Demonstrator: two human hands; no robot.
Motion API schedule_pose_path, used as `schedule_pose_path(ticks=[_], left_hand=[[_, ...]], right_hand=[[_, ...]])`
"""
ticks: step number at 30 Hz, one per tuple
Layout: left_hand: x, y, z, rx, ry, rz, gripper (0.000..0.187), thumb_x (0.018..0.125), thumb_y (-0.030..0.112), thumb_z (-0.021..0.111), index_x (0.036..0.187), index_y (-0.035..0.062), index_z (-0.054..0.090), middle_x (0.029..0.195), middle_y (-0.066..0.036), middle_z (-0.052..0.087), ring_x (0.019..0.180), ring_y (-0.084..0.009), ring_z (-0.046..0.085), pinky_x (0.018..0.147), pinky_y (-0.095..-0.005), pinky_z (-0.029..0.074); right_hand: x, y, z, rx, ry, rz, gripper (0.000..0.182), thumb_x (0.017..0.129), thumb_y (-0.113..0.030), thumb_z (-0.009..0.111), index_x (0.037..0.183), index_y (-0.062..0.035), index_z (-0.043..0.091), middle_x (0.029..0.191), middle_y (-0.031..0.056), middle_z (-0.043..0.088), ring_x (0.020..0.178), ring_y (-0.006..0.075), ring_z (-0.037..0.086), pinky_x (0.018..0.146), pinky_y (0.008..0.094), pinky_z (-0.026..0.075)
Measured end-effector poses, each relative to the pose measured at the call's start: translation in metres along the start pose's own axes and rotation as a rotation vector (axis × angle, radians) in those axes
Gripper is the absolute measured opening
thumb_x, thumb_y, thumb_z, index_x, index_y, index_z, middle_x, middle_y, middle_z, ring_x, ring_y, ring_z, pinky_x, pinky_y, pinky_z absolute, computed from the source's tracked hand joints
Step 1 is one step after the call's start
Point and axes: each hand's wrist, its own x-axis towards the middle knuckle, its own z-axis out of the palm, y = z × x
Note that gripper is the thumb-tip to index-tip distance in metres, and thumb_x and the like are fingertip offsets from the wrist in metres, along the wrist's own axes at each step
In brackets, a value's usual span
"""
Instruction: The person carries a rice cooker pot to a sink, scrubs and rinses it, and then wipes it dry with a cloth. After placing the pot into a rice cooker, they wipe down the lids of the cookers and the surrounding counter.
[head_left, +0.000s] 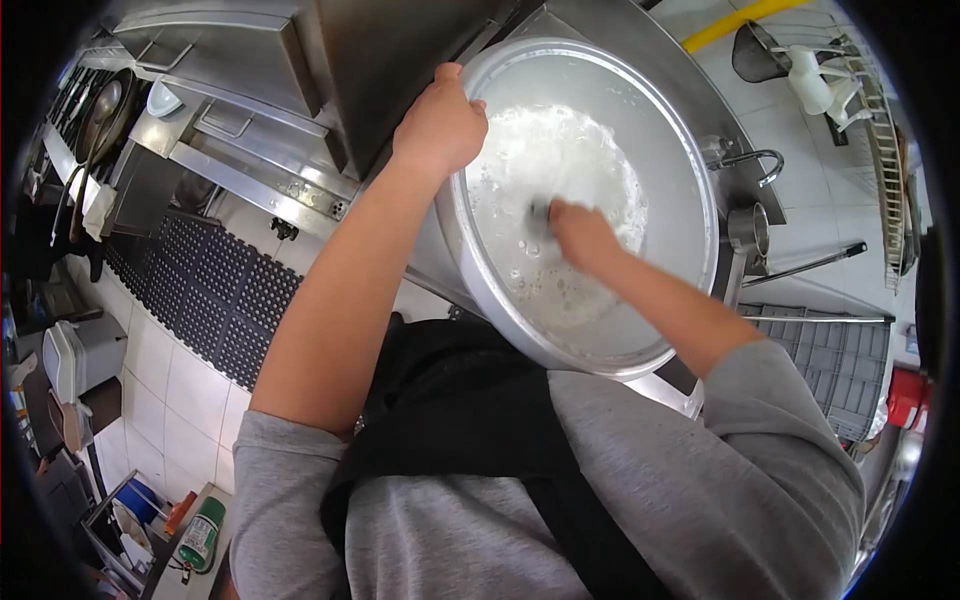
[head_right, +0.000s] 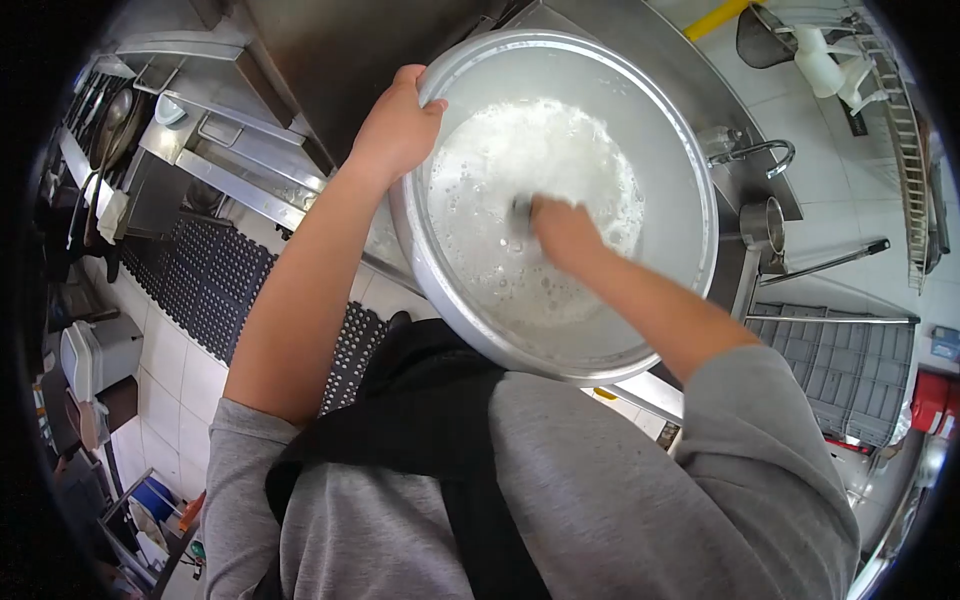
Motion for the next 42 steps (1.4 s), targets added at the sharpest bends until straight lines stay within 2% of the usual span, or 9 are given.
schedule_pose_path(ticks=[4,10,12,17,19,24,28,38,42], left_hand=[[0.004,-0.003,0.001,0.014,-0.02,0.008,0.056,0.092,0.023,0.051,0.14,0.0019,0.031,0.134,-0.018,0.051,0.124,-0.0326,0.048,0.102,-0.042,0.039],[0.007,-0.005,0.002,0.036,-0.017,0.007,0.056,0.092,0.023,0.051,0.14,0.0018,0.032,0.135,-0.019,0.05,0.125,-0.0323,0.048,0.102,-0.042,0.039],[0.006,-0.005,0.002,0.014,-0.011,0.009,0.056,0.092,0.023,0.051,0.14,0.0015,0.032,0.135,-0.019,0.05,0.125,-0.0324,0.048,0.102,-0.0419,0.039],[0.006,-0.007,0.001,-0.007,-0.021,0.014,0.056,0.091,0.023,0.051,0.139,0.0014,0.032,0.134,-0.018,0.05,0.125,-0.0322,0.048,0.102,-0.0417,0.039],[0.006,-0.006,0.001,-0.013,-0.013,0.01,0.056,0.091,0.023,0.051,0.139,0.0015,0.033,0.134,-0.018,0.05,0.125,-0.0321,0.048,0.102,-0.0415,0.04],[0.005,-0.004,0.004,-0.015,0.005,-0.001,0.055,0.091,0.022,0.051,0.139,0.0018,0.033,0.134,-0.018,0.051,0.125,-0.0315,0.048,0.102,-0.041,0.039],[0.006,-0.006,0.002,-0.01,0.014,0.004,0.055,0.091,0.022,0.051,0.139,0.0025,0.033,0.134,-0.018,0.051,0.125,-0.0317,0.048,0.103,-0.0411,0.039],[0.005,-0.004,0.003,-0.018,0.019,0.011,0.055,0.09,0.022,0.052,0.139,0.002,0.034,0.133,-0.019,0.051,0.125,-0.0328,0.048,0.103,-0.0403,0.039],[-0.003,-0.004,0.004,-0.164,0.074,0.025,0.049,0.089,0.016,0.055,0.131,-0.0032,0.041,0.125,-0.025,0.054,0.117,-0.0363,0.053,0.1,-0.0382,0.04]], right_hand=[[-0.015,-0.009,0.01,-0.105,-0.002,-0.16,0.018,0.08,0.002,0.051,0.096,-0.0042,0.056,0.109,0.0114,0.057,0.105,0.0268,0.057,0.08,0.0475,0.046],[0.079,0.009,-0.017,0.162,0.193,0.193,0.016,0.089,-0.01,0.049,0.104,-0.0032,0.052,0.092,0.0147,0.066,0.092,0.0327,0.063,0.083,0.0456,0.048],[0.042,-0.005,-0.021,0.183,-0.03,0.131,0.019,0.087,-0.008,0.051,0.105,-0.0018,0.054,0.101,0.0161,0.064,0.097,0.031,0.062,0.081,0.0451,0.05],[-0.015,-0.019,0.017,-0.072,0.139,-0.291,0.016,0.084,-0.004,0.049,0.098,0.0009,0.056,0.104,0.0168,0.058,0.093,0.0319,0.062,0.074,0.045,0.052],[0.028,-0.009,0.008,-0.046,0.275,-0.187,0.016,0.084,-0.005,0.049,0.097,0.0008,0.056,0.1,0.0184,0.061,0.09,0.0327,0.064,0.073,0.0452,0.052],[0.076,-0.005,-0.033,0.223,0.005,0.202,0.024,0.087,-0.006,0.047,0.109,0.0011,0.054,0.103,0.0176,0.064,0.097,0.0344,0.062,0.085,0.0439,0.05],[-0.014,-0.029,0.012,-0.094,-0.032,-0.218,0.024,0.083,-0.006,0.052,0.106,0.0011,0.055,0.113,0.0145,0.056,0.104,0.0309,0.059,0.083,0.047,0.049],[0.083,-0.004,-0.003,0.096,0.071,0.15,0.022,0.088,-0.009,0.048,0.106,-0.0035,0.06,0.128,0.0089,0.052,0.11,0.03,0.057,0.089,0.0519,0.045],[0.004,-0.075,0.015,-0.026,0.283,-0.416,0.019,0.083,-0.013,0.054,0.098,-0.0065,0.063,0.11,0.0111,0.059,0.102,0.0284,0.056,0.074,0.0449,0.049]])
